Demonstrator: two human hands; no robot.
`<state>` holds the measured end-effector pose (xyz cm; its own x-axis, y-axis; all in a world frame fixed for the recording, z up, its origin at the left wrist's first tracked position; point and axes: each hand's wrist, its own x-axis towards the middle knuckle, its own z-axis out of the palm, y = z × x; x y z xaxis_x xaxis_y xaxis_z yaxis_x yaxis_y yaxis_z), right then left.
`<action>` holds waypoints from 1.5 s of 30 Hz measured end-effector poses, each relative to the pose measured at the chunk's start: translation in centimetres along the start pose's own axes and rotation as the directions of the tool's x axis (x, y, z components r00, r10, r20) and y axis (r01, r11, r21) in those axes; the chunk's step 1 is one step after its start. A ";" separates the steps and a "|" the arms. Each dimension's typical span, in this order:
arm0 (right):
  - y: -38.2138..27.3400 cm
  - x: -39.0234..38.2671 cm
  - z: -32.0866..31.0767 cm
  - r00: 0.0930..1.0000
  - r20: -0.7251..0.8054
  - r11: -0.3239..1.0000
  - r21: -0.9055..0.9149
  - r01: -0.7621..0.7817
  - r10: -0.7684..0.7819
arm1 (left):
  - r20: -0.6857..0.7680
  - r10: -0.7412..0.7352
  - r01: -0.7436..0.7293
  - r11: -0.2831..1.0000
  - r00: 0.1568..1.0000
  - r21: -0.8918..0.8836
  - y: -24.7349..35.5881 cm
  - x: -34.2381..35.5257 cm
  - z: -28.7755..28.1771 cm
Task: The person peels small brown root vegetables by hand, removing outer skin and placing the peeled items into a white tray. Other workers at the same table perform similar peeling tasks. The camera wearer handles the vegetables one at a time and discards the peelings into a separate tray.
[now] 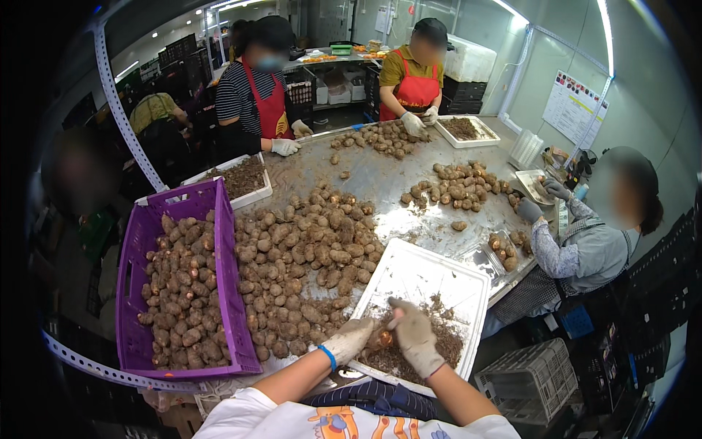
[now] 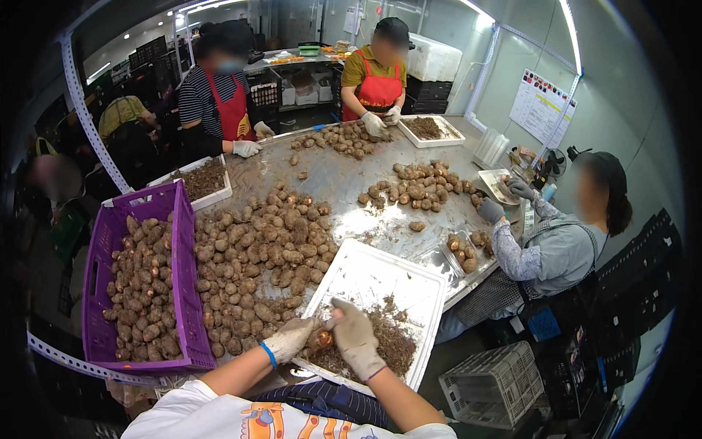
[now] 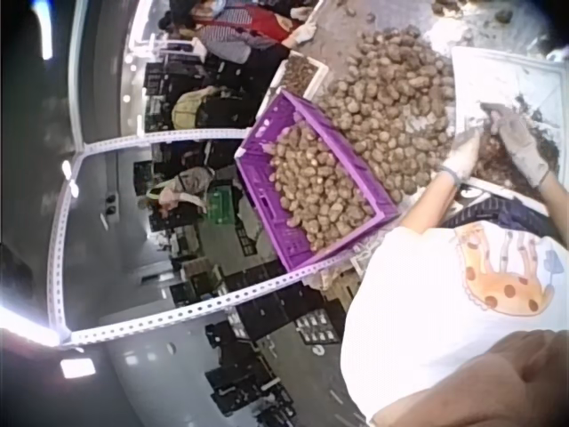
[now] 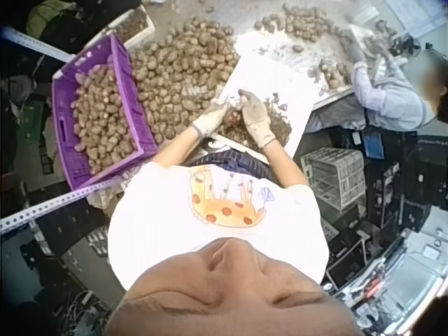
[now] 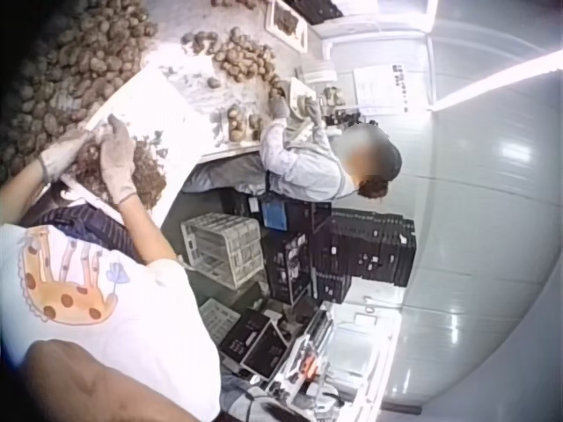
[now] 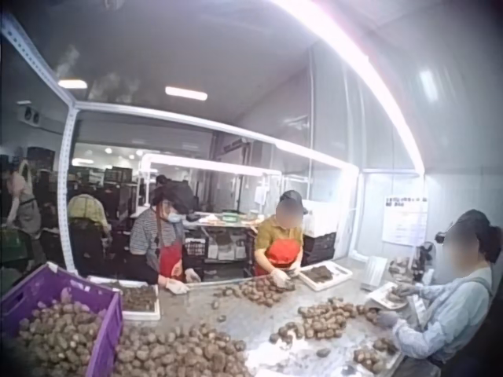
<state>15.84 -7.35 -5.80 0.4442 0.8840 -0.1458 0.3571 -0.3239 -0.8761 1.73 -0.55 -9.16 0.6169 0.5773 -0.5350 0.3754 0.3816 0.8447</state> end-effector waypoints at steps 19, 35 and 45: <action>3.0 0.3 0.5 0.963 0.267 0.903 0.404 -0.150 0.040 | -0.110 0.632 -0.458 0.660 0.767 0.596 -1.4 1.5 -0.3; 0.7 0.2 0.4 0.979 0.177 0.994 0.000 -0.105 0.103 | -0.124 0.695 -0.501 0.618 0.708 0.606 -2.1 0.6 0.5; 5.4 1.2 1.7 0.930 0.214 0.622 0.695 -0.361 0.300 | -0.025 0.601 -0.549 0.745 0.799 0.379 -3.3 3.0 -0.2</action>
<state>16.90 -7.47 -11.44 0.3442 0.7969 -0.4965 -0.5093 -0.2857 -0.8118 2.23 0.04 -13.60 0.7012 0.7084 0.0800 0.2029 -0.3059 0.9302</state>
